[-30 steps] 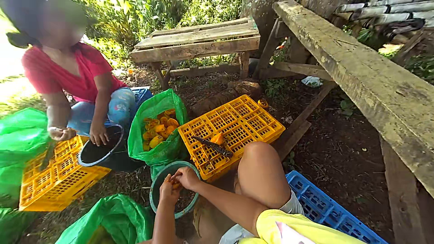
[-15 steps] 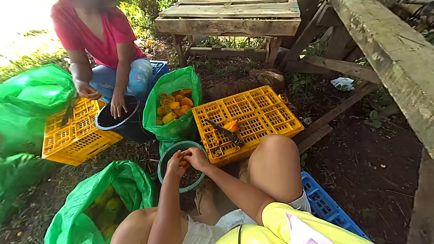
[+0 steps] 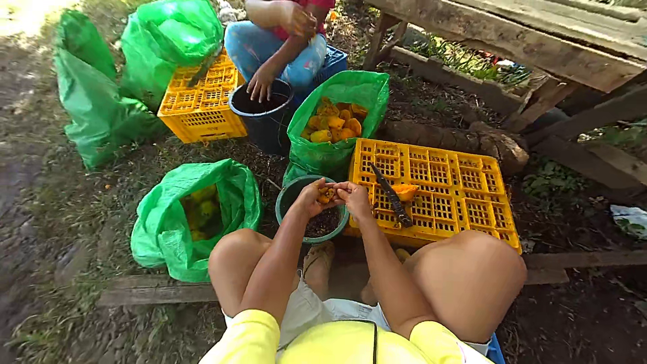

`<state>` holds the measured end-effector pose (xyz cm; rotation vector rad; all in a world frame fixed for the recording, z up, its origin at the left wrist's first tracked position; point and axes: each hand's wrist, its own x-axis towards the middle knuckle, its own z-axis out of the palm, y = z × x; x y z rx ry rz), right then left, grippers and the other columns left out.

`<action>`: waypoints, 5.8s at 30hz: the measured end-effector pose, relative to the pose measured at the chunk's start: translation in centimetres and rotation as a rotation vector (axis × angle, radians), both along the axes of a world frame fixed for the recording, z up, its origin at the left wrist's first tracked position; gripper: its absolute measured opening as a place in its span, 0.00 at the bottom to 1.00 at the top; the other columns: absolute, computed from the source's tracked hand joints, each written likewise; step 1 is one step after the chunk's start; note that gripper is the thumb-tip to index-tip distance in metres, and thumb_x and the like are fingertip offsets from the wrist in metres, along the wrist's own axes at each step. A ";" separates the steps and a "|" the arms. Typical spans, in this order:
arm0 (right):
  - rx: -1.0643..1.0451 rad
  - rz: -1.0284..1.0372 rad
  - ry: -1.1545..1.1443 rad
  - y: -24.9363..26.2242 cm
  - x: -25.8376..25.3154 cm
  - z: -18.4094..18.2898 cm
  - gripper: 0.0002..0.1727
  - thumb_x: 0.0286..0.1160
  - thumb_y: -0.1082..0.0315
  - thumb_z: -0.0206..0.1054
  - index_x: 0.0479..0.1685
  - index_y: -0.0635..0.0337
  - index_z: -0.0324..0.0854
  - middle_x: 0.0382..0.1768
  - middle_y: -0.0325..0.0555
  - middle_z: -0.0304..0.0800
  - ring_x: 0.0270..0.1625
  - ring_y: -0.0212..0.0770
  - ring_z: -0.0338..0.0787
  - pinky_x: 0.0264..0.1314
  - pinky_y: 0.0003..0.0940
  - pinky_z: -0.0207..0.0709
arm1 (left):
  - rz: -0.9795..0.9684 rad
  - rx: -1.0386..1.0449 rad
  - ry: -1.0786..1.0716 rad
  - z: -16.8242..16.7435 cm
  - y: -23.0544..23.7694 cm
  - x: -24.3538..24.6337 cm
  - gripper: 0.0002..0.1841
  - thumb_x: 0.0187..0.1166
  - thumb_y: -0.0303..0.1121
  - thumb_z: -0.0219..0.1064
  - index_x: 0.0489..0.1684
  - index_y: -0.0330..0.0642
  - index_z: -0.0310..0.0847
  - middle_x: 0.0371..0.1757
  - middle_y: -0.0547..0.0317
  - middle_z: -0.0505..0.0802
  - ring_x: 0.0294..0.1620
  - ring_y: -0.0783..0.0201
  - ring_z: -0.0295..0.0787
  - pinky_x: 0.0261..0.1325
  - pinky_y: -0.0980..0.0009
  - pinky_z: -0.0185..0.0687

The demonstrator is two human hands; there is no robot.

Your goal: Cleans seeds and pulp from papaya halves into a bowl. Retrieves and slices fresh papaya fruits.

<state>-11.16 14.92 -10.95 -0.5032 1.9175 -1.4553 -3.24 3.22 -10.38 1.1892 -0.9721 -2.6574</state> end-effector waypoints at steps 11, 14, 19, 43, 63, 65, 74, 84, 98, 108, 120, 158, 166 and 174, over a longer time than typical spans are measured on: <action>0.177 0.166 0.420 -1.1 0.7 0.1 0.10 0.83 0.69 0.69 0.53 0.66 0.88 0.52 0.61 0.92 0.54 0.57 0.91 0.62 0.59 0.81 | -0.078 -0.091 -0.126 0.3 0.7 0.3 0.23 0.94 0.51 0.44 0.55 0.41 0.77 0.37 0.55 0.87 0.34 0.61 0.87 0.43 0.63 0.87; 0.219 0.165 0.374 -1.1 0.8 0.4 0.10 0.84 0.72 0.66 0.55 0.65 0.87 0.51 0.61 0.92 0.52 0.58 0.91 0.59 0.61 0.82 | -0.082 -0.100 -0.126 -0.1 0.5 0.2 0.24 0.94 0.50 0.44 0.58 0.40 0.78 0.39 0.54 0.89 0.36 0.60 0.89 0.45 0.62 0.88; 0.128 0.204 0.319 -0.5 0.2 -0.4 0.10 0.85 0.72 0.64 0.58 0.63 0.84 0.54 0.60 0.91 0.51 0.57 0.92 0.57 0.59 0.84 | -0.099 -0.148 -0.158 0.1 -0.1 0.0 0.25 0.94 0.50 0.46 0.64 0.37 0.77 0.46 0.49 0.90 0.43 0.57 0.90 0.49 0.59 0.88; 0.395 0.404 0.406 -2.5 1.3 -7.0 0.20 0.92 0.68 0.55 0.75 0.66 0.80 0.81 0.59 0.76 0.85 0.53 0.74 0.89 0.48 0.63 | 0.125 -0.113 -0.017 3.0 -3.9 3.3 0.30 0.96 0.51 0.38 0.61 0.33 0.79 0.47 0.45 0.94 0.46 0.54 0.94 0.51 0.59 0.89; 0.449 0.203 0.424 -3.2 3.2 0.9 0.17 0.86 0.60 0.65 0.60 0.66 0.86 0.59 0.59 0.91 0.68 0.54 0.88 0.76 0.52 0.75 | -0.002 -0.156 -0.222 -0.3 -0.8 0.7 0.16 0.93 0.40 0.52 0.40 0.38 0.77 0.27 0.57 0.83 0.24 0.64 0.81 0.34 0.69 0.84; 0.450 0.212 0.424 -3.2 3.2 0.8 0.16 0.85 0.62 0.66 0.60 0.65 0.86 0.59 0.58 0.91 0.68 0.53 0.88 0.77 0.51 0.74 | 0.014 -0.154 -0.232 -0.2 -0.7 0.6 0.15 0.92 0.40 0.53 0.42 0.37 0.77 0.28 0.56 0.83 0.24 0.64 0.82 0.34 0.69 0.84; 0.390 0.216 0.398 -3.1 2.7 0.0 0.17 0.85 0.62 0.65 0.60 0.67 0.86 0.59 0.59 0.91 0.68 0.53 0.88 0.77 0.50 0.74 | -0.033 -0.186 -0.238 -0.2 -0.4 0.6 0.20 0.94 0.45 0.49 0.48 0.37 0.78 0.33 0.53 0.85 0.31 0.61 0.84 0.40 0.65 0.84; 0.402 0.227 0.410 -2.9 2.7 0.0 0.14 0.81 0.67 0.67 0.59 0.64 0.87 0.58 0.54 0.93 0.67 0.50 0.89 0.75 0.50 0.76 | -0.018 -0.197 -0.243 -0.5 -0.4 0.6 0.19 0.95 0.43 0.48 0.49 0.36 0.77 0.35 0.53 0.85 0.32 0.61 0.84 0.40 0.65 0.84; 0.219 0.137 0.540 -2.4 2.7 -1.1 0.12 0.79 0.76 0.65 0.53 0.65 0.91 0.55 0.57 0.92 0.63 0.50 0.90 0.73 0.44 0.78 | 0.053 -0.162 -0.236 -0.3 -0.7 0.7 0.10 0.90 0.31 0.53 0.47 0.34 0.77 0.35 0.53 0.84 0.31 0.62 0.84 0.41 0.67 0.86; 0.319 0.224 0.668 -2.3 3.2 -1.7 0.15 0.86 0.72 0.59 0.57 0.64 0.91 0.62 0.55 0.91 0.70 0.52 0.87 0.79 0.45 0.74 | 0.059 -0.178 -0.259 -0.3 -0.9 0.8 0.09 0.89 0.29 0.53 0.47 0.33 0.76 0.36 0.52 0.86 0.31 0.62 0.85 0.40 0.67 0.86; 0.174 0.162 0.673 -1.8 2.7 -2.7 0.14 0.85 0.76 0.59 0.54 0.67 0.92 0.58 0.58 0.92 0.68 0.54 0.87 0.78 0.43 0.74 | 0.044 -0.130 -0.228 0.0 -1.3 1.1 0.08 0.86 0.26 0.55 0.46 0.32 0.79 0.36 0.49 0.89 0.32 0.60 0.89 0.41 0.66 0.89; 0.087 0.269 0.609 -1.8 1.6 -1.9 0.12 0.77 0.74 0.68 0.54 0.69 0.91 0.59 0.64 0.87 0.68 0.58 0.84 0.77 0.48 0.73 | 0.036 -0.052 -0.212 0.1 -1.4 1.1 0.17 0.93 0.41 0.50 0.57 0.34 0.75 0.41 0.46 0.88 0.35 0.55 0.89 0.42 0.60 0.89; 0.118 0.271 0.524 -1.7 1.2 -0.6 0.12 0.81 0.77 0.65 0.56 0.69 0.89 0.62 0.64 0.86 0.68 0.58 0.85 0.75 0.53 0.75 | -0.016 -0.052 -0.183 0.9 -1.7 1.4 0.19 0.93 0.42 0.47 0.55 0.35 0.77 0.38 0.50 0.88 0.32 0.59 0.88 0.41 0.64 0.88; 0.028 0.290 0.561 -0.8 0.7 -0.8 0.12 0.86 0.77 0.61 0.58 0.69 0.88 0.64 0.64 0.86 0.68 0.58 0.85 0.76 0.53 0.76 | -0.050 -0.042 -0.174 1.0 -1.9 1.6 0.22 0.93 0.45 0.45 0.54 0.36 0.81 0.40 0.50 0.92 0.37 0.57 0.92 0.44 0.62 0.89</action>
